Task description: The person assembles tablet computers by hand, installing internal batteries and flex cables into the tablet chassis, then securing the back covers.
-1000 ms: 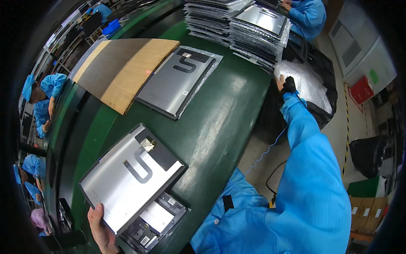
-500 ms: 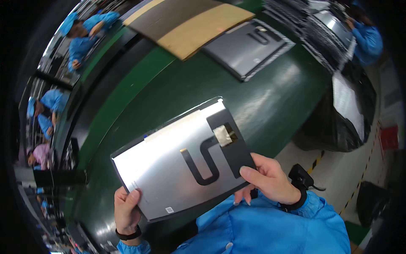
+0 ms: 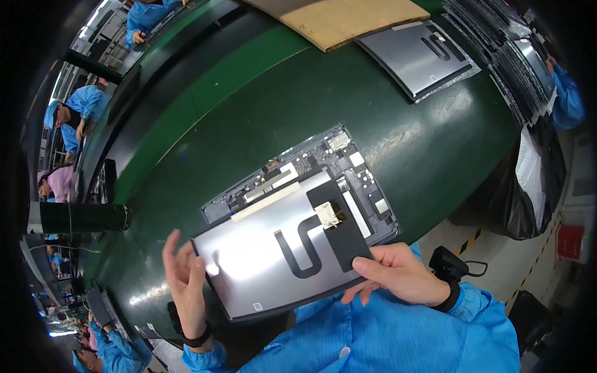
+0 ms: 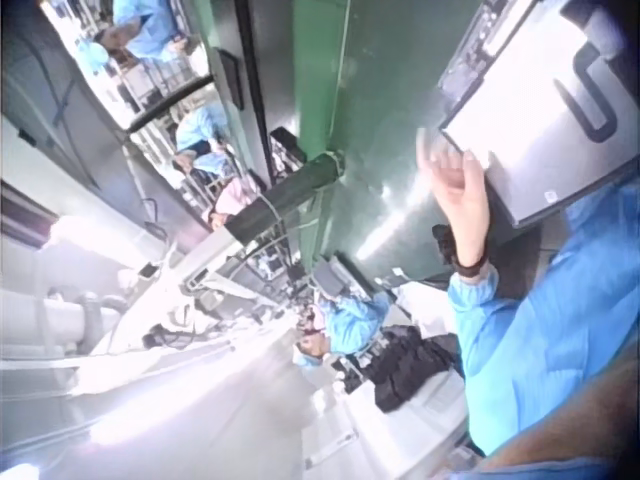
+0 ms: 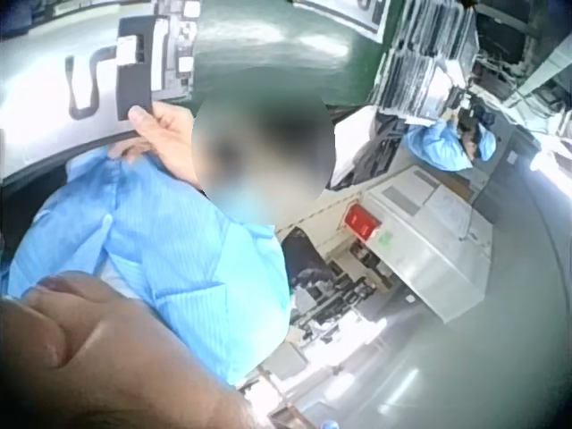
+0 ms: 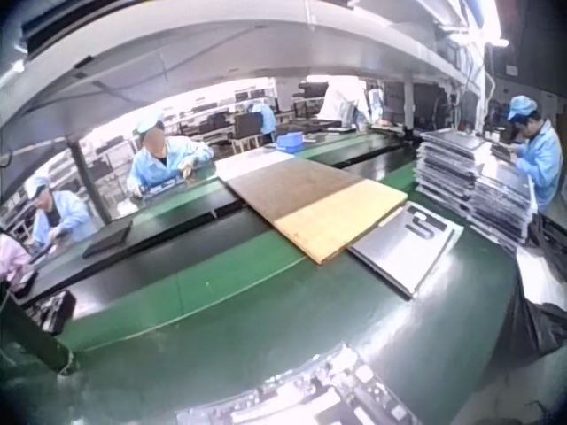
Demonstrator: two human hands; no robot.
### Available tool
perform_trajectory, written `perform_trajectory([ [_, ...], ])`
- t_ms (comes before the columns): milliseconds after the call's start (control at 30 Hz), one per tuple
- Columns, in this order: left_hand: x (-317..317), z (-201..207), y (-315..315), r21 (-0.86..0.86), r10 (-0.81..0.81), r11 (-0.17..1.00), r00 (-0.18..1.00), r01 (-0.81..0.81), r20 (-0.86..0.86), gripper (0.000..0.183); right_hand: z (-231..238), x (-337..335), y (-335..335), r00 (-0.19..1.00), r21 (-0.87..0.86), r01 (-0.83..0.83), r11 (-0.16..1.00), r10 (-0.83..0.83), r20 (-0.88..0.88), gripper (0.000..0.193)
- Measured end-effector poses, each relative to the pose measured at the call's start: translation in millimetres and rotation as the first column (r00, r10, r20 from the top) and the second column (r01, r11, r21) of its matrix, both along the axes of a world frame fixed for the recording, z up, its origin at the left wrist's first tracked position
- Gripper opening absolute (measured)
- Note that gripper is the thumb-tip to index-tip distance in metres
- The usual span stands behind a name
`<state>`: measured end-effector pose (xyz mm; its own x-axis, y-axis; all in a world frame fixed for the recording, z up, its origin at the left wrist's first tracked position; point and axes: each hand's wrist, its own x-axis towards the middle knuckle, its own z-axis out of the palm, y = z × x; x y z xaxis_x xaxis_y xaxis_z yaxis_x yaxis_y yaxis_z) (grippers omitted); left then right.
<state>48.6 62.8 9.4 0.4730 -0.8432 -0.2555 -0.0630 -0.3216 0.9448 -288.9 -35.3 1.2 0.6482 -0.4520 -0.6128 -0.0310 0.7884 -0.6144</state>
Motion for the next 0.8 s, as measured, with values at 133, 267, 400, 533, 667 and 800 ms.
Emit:
perform_trajectory([
  [133, -5, 12, -10, 0.096, -0.212, 0.969, 0.573, 0.226, 0.792, 0.048, -12, 5, 1, 0.995, 0.097, -0.097, 0.991, 0.099, -0.017, 0.036],
  [267, -3, 22, -27, 0.132, -0.286, 0.898, 0.33, 0.419, 0.899, 0.05, -11, 2, 0, 0.995, 0.032, -0.094, 0.995, 0.095, -0.035, 0.035],
  [400, -23, 21, -32, 0.229, -0.552, 0.598, 0.187, 0.768, 0.813, 0.047, -11, 9, 3, 0.981, 0.052, -0.192, 0.98, 0.192, 0.001, 0.036],
  [533, -24, 8, -53, 0.211, -0.489, 0.465, 0.051, 0.86, 0.871, 0.043, -15, 8, 4, 0.975, 0.044, -0.221, 0.974, 0.22, 0.017, 0.037],
  [667, -30, 2, -66, 0.183, -0.587, 0.328, 0.048, 0.927, 0.808, 0.044, -17, 9, 5, 0.978, 0.047, -0.206, 0.977, 0.205, 0.03, 0.038],
  [800, -12, 10, -57, 0.186, -0.581, 0.371, 0.071, 0.91, 0.811, 0.047, -20, 6, 4, 0.978, 0.039, -0.204, 0.978, 0.202, 0.047, 0.038],
])
